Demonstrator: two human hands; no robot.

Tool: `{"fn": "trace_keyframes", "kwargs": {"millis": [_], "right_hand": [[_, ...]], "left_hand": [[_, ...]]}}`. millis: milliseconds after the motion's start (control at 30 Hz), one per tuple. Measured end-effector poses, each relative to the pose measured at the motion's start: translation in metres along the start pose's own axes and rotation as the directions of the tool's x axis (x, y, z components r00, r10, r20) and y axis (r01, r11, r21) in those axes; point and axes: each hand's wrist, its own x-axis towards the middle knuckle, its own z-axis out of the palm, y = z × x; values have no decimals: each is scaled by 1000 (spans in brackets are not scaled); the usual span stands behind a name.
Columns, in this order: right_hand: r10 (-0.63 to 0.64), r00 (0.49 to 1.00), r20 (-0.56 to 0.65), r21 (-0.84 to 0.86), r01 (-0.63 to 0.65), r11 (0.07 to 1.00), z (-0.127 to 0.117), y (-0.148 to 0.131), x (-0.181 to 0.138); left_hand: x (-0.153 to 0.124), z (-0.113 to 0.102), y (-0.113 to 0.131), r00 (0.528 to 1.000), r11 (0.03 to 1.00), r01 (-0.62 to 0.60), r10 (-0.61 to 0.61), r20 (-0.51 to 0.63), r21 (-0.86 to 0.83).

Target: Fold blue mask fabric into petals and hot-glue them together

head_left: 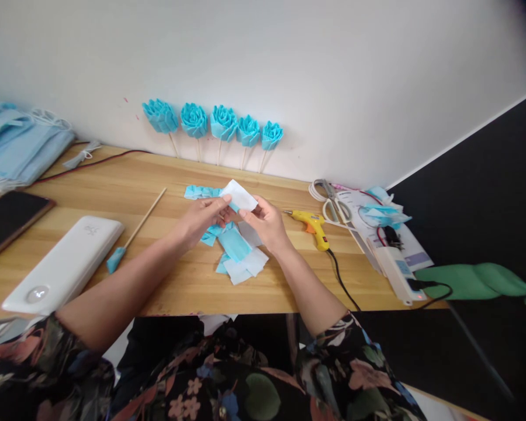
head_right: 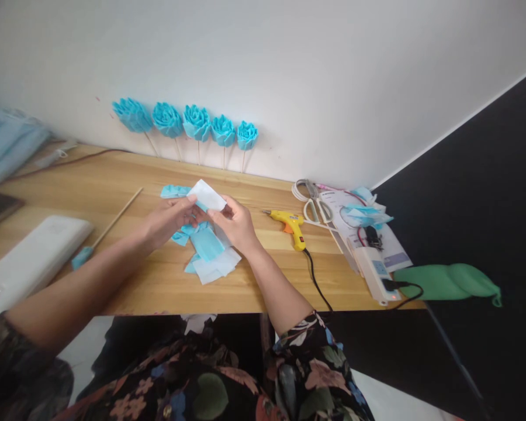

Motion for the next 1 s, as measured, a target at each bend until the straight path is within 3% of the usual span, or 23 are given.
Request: {"fn": "trace_keyframes", "kwargs": {"millis": [133, 267, 333, 433, 500, 600, 767, 1000], "right_hand": [[-16, 1000, 10, -34, 16, 999, -1, 1, 1], [-182, 980, -84, -250, 156, 956, -10, -7, 1], [-340, 938, -69, -420, 282, 862, -14, -12, 1], [-521, 849, 85, -600, 461, 653, -15, -17, 0], [-572, 801, 176, -638, 536, 554, -12, -18, 0], [-608, 757, 238, -634, 596, 493, -8, -16, 0], [-588, 783, 203, -604, 573, 554, -7, -12, 2], [-439, 897, 46, -456, 410, 790, -6, -12, -1]], "left_hand": [[-3, 0, 4, 999, 992, -30, 35, -34, 123], [-3, -1, 10, 998, 1000, -22, 22, -66, 1], [-3, -2, 12, 999, 996, 8, -12, -46, -91], [-2, -3, 14, 998, 984, 58, -61, -14, -171], [-2, -4, 13, 997, 979, 81, -82, 2, -188], [-1, -4, 10, 995, 978, 96, -94, 20, -184], [0, -5, 6, 999, 998, 48, -48, 5, -27], [-7, -1, 15, 996, 956, -28, 52, -73, 293]]}}
